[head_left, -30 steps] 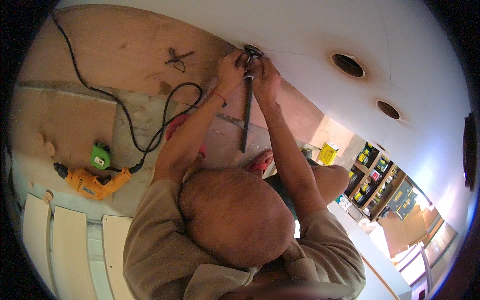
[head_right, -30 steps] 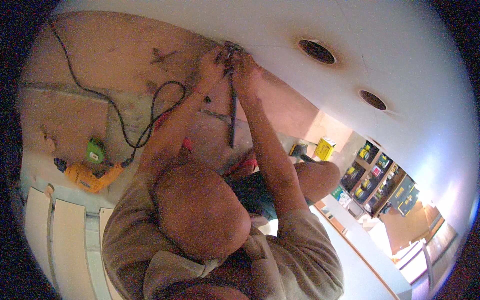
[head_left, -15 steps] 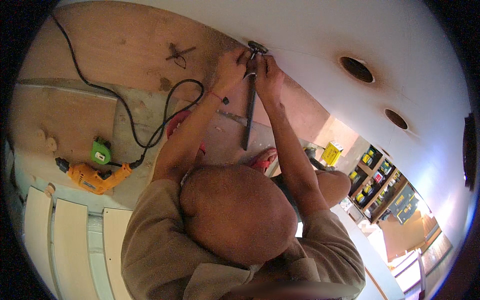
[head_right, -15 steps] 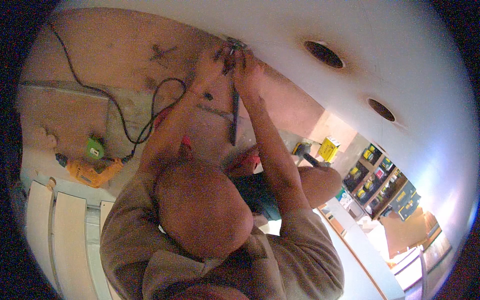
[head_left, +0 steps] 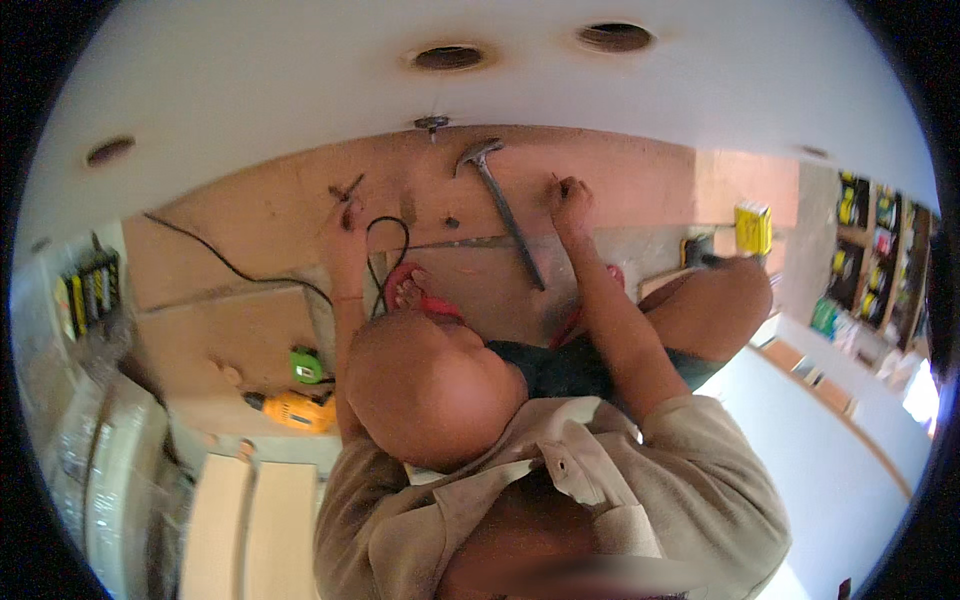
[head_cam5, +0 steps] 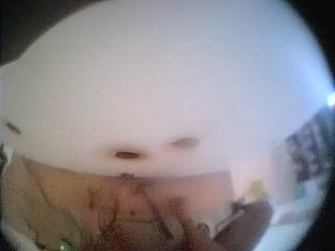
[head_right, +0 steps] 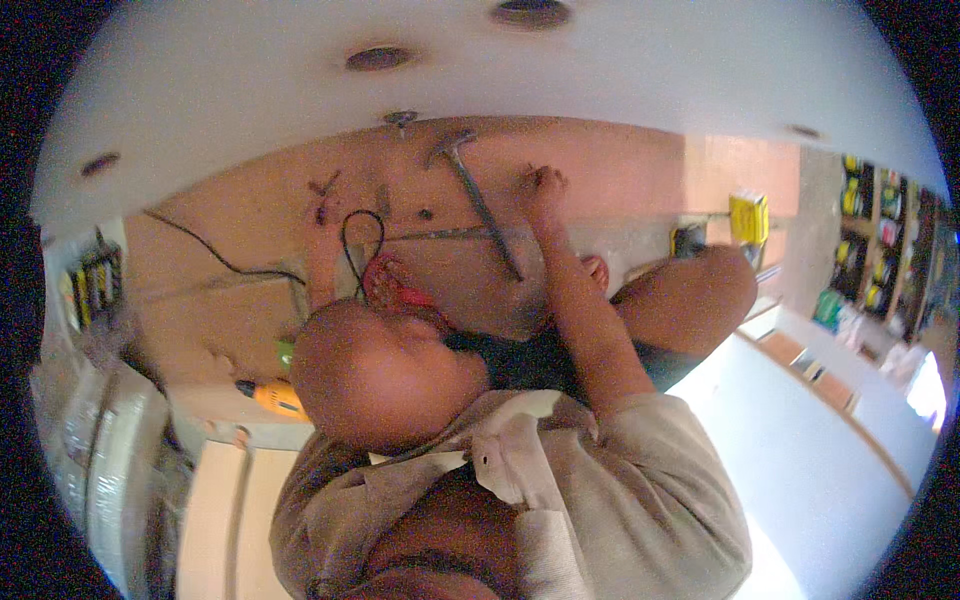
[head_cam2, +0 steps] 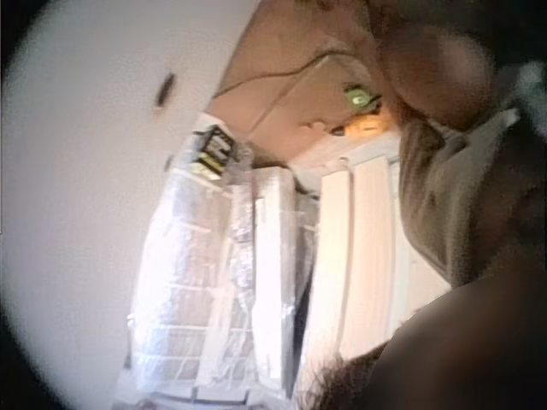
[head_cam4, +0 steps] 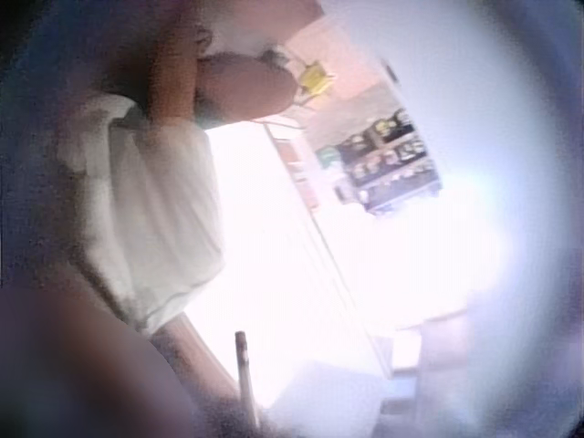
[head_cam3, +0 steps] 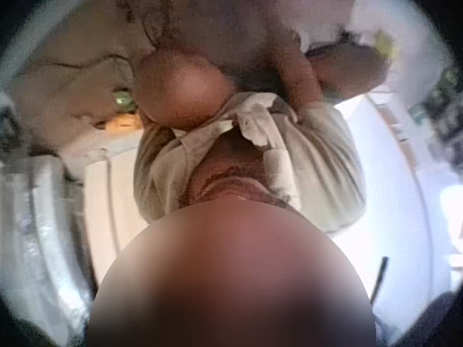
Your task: The person sits on the floor and uses a hammer to drive nails into pre-drilled holes in a white ceiling panel. They repeatedly position nails and strike them with the hammer to secure the fixtures.
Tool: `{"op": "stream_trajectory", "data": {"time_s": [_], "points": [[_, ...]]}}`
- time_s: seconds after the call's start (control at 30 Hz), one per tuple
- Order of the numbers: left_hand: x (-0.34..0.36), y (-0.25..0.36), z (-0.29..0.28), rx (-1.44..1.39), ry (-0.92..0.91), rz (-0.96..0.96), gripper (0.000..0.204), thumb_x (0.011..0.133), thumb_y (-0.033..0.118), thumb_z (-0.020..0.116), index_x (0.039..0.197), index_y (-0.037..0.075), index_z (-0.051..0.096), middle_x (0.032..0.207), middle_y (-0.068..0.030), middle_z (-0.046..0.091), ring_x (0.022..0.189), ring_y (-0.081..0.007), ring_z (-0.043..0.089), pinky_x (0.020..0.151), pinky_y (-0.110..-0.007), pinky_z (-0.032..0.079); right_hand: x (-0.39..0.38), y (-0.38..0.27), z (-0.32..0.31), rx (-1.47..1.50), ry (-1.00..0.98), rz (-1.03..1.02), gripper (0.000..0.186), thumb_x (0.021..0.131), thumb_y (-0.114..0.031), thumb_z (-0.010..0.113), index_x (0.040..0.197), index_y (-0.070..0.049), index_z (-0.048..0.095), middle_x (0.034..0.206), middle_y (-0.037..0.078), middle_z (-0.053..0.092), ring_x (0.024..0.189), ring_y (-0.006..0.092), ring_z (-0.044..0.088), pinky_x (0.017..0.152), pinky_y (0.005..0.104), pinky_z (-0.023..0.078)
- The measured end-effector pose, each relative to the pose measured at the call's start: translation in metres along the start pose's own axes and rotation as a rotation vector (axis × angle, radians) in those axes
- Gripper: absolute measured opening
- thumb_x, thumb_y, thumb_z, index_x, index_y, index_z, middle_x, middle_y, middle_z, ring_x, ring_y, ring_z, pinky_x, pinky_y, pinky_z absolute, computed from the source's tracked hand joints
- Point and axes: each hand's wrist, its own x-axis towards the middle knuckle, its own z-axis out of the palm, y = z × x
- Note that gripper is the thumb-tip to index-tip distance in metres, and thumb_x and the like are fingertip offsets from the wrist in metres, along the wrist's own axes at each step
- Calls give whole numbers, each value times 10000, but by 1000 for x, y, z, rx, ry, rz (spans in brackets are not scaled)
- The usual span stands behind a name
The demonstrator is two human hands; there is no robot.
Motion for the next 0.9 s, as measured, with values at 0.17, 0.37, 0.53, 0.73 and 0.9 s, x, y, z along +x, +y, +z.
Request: {"op": "stream_trajectory", "data": {"time_s": [0.17,0.37,0.53,0.73,0.9], "points": [[13,-3,-49,618,217,243,379,918,255,699,1190,-9,691,1132,-219,710,1094,-375,657,929,-448,510,-14,-40,3,43,18,167,467,885,-293,730,1270,-71,587,1290,214,582,1162,372,568,996,537,449],[-7,57,-23,137,-197,158,432,905,240,732,1246,-12,650,1211,-238,663,1158,-346,610,977,-426,481,-24,-89,35,219,-299,0,563,877,-299,731,1325,-26,524,1220,240,616,1124,414,616,915,498,525],[-33,108,15,63,-815,66,494,1013,368,643,1354,19,563,1119,-139,681,989,-248,661,864,-368,535,-15,-124,35,732,-497,34,434,891,-314,729,1129,42,655,957,212,719,852,334,695,752,442,557],[17,152,12,100,-1164,-432,417,1068,383,526,1332,60,545,977,-45,661,780,-179,661,729,-342,565,-3,-156,48,1195,-752,339,425,948,-412,680,978,11,720,802,124,708,664,201,634,589,379,524],[65,202,9,496,-1109,-322,345,1055,304,473,1253,52,600,935,-100,681,835,-221,697,752,-374,576,28,-145,42,1097,-713,257,408,953,-423,675,987,-22,739,837,120,731,708,226,677,639,409,549]]}}
